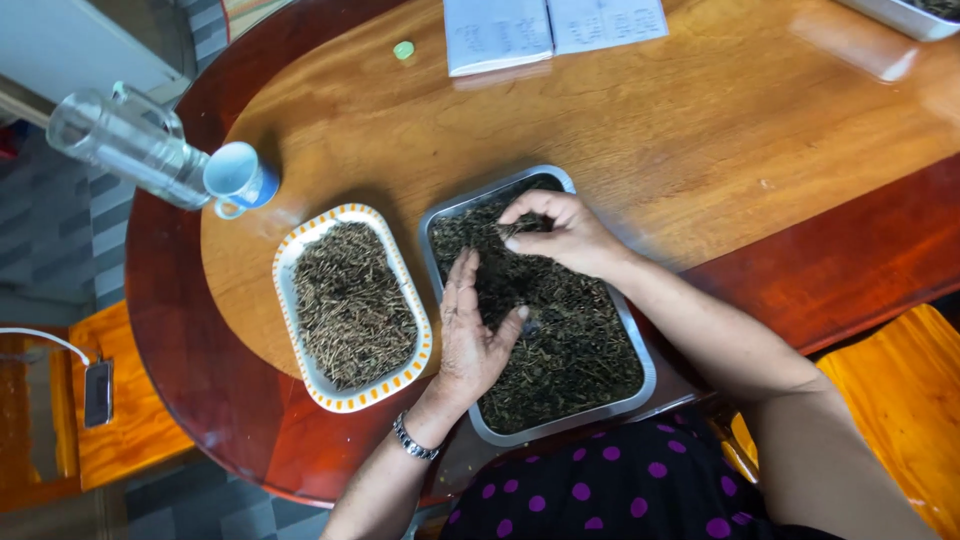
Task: The person sits at a wooden table and sorts dried herbs by hand. They pick up small portions from a metal tray, separate the material, and place the sorted pieces into a white rectangular dish. The process involves repetitive picking and transferring of the dried plant matter between the two containers.
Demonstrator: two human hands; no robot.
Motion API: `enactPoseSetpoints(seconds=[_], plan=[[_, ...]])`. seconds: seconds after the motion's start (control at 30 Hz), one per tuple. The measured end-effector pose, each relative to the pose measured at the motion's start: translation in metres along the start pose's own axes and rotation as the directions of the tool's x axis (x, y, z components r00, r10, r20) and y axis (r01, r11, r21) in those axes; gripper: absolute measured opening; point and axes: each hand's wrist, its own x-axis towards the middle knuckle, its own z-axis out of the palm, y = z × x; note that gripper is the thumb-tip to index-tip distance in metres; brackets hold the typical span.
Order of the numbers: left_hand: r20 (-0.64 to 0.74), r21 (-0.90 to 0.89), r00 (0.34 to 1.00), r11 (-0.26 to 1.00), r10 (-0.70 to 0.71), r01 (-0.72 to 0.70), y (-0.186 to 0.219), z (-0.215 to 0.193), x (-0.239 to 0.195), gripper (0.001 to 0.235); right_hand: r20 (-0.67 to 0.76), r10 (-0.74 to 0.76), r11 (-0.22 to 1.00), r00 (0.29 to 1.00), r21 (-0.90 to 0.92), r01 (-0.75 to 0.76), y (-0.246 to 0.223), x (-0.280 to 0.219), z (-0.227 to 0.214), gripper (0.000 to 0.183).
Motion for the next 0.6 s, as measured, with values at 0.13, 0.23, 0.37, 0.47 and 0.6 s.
enactPoseSetpoints(seconds=[0.13,0.23,0.37,0.47,0.6], plan=[[-0.006,-0.030,1.000,1.000,-0.001,0.001,-0.001,-0.002,-0.002,0.092,0.064,0.053,0.995,0.997,0.080,-0.058,-0.024,-0.003,0.003,0.031],[0.027,0.002,1.000,1.000,-0.015,0.015,0.001,-0.005,-0.001,0.091,0.152,0.119,0.978,0.981,0.151,-0.142,-0.053,-0.006,0.004,0.016],[0.135,0.088,0.989,0.995,-0.065,0.054,0.013,-0.014,0.007,0.092,0.146,0.176,0.984,0.973,0.012,-0.180,-0.058,-0.002,-0.004,0.018],[0.257,0.289,0.961,0.957,-0.097,0.020,0.007,-0.022,0.020,0.078,0.125,0.156,0.973,0.980,-0.192,-0.131,-0.049,0.006,-0.014,0.014],[0.309,0.649,0.949,0.742,-0.057,-0.167,-0.015,-0.021,0.043,0.031,0.212,0.233,0.668,0.949,-0.744,0.002,-0.060,0.016,-0.012,0.010]])
